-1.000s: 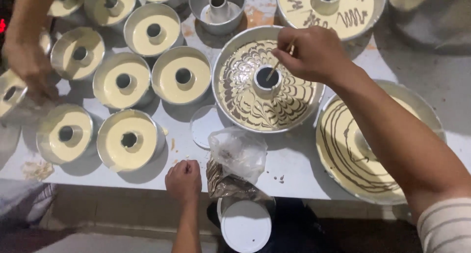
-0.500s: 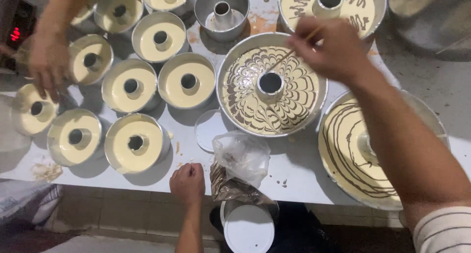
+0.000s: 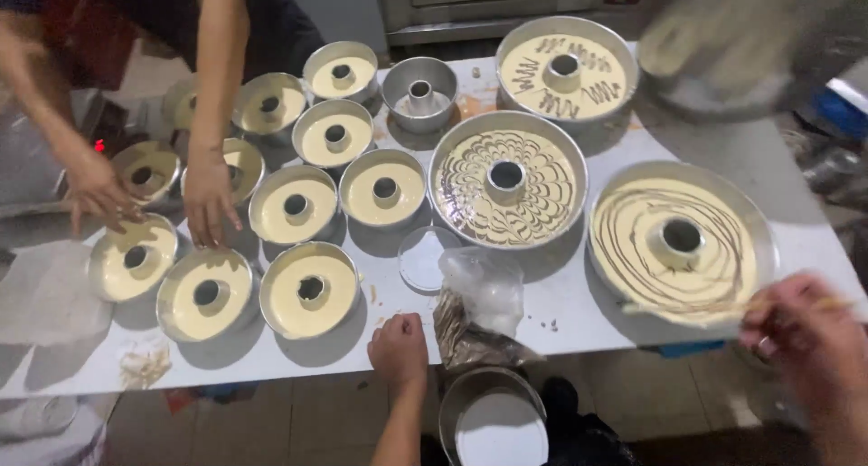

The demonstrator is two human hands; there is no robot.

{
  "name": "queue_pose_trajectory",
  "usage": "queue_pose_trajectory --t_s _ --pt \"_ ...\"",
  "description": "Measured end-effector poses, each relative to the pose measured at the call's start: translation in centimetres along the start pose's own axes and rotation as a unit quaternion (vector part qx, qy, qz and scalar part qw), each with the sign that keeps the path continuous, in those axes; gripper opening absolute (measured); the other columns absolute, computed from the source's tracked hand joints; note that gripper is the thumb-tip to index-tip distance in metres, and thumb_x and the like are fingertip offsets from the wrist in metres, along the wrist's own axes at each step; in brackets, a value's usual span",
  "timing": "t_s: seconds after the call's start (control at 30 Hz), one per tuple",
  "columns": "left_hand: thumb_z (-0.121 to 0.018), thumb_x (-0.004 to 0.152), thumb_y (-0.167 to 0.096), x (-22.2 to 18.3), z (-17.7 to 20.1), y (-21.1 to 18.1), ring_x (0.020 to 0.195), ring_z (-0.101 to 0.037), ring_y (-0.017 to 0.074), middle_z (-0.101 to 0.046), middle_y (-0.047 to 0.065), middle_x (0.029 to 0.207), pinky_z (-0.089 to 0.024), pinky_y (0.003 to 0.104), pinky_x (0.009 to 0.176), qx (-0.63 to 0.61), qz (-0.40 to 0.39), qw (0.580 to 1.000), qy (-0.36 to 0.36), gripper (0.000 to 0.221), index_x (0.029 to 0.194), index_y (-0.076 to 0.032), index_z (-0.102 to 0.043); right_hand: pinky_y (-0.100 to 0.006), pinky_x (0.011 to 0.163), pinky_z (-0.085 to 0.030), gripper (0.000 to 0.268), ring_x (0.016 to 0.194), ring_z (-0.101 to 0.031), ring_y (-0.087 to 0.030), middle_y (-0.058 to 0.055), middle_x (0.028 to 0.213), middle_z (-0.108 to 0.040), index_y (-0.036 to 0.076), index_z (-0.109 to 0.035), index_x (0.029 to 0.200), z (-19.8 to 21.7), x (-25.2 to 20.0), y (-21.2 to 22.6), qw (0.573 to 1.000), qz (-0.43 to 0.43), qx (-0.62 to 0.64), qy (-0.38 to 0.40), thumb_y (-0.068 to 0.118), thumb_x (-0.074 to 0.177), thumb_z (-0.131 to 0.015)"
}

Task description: Creating decorative swirl patterns on cake batter in multiple tins using a wooden stick

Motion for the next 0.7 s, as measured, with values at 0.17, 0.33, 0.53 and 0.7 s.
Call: queue_pose_trajectory --t_s 0.17,0.33,0.53,0.7 --pt "-0.057 0.087 -0.022 0.0 -1.3 0.8 0.061 -0.047 0.025 -0.045 0.001 0.052 -0.04 0.04 0.067 -0.02 -0.019 0.999 0.046 0.036 0.054 -0.016 -0.044 -0.026 0.047 -0.045 0.008 0.069 -0.064 -0.013 -0.005 0.08 -0.064 0.017 -0.061 0.103 1.6 -11.2 -11.4 0.984 -0.113 0.107 -0.09 0.024 0.102 -0.065" --pt "-0.058 0.079 -0.017 -0.6 -0.8 0.7 0.055 -0.048 0.0267 -0.048 0.005 0.051 -0.033 0.043 0.055 -0.003 -0.082 0.996 -0.029 0.029 0.05 -0.018 -0.051 -0.027 0.039 -0.037 0.019 0.052 -0.062 -0.024 -0.014 0.071 -0.064 0.006 -0.062 0.089 -1.2 -15.6 -7.2 0.973 -0.19 0.093 -0.096 0.019 0.103 -0.064" --pt "-0.059 0.079 -0.018 -0.5 -1.2 0.4 0.054 -0.044 0.0304 -0.047 0.009 0.052 -0.029 0.047 0.051 0.034 -0.097 0.994 -0.048 0.029 0.052 -0.014 -0.05 -0.048 0.064 -0.064 0.013 0.065 -0.073 -0.034 -0.019 0.071 -0.071 0.001 -0.068 0.083 2.2 -10.4 -3.7 0.988 -0.152 -0.005 0.025 0.009 0.093 -0.068" --pt "-0.051 0.087 -0.025 -0.1 -0.7 -2.0 0.064 -0.042 0.0311 -0.048 0.014 0.059 -0.032 0.047 0.062 0.056 0.015 0.993 0.102 0.032 0.059 -0.008 -0.048 -0.031 0.061 -0.053 0.011 0.066 -0.067 -0.022 -0.012 0.076 -0.068 0.006 -0.061 0.091 10.2 -1.0 2.9 0.999 0.001 -0.039 0.006 0.011 0.1 -0.064"
Point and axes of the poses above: each hand's wrist, its own x-axis towards the middle knuckle, its own z-axis out of the back of the hand, y = z × x, the point moved 10 cm from there along x, towards the middle knuckle
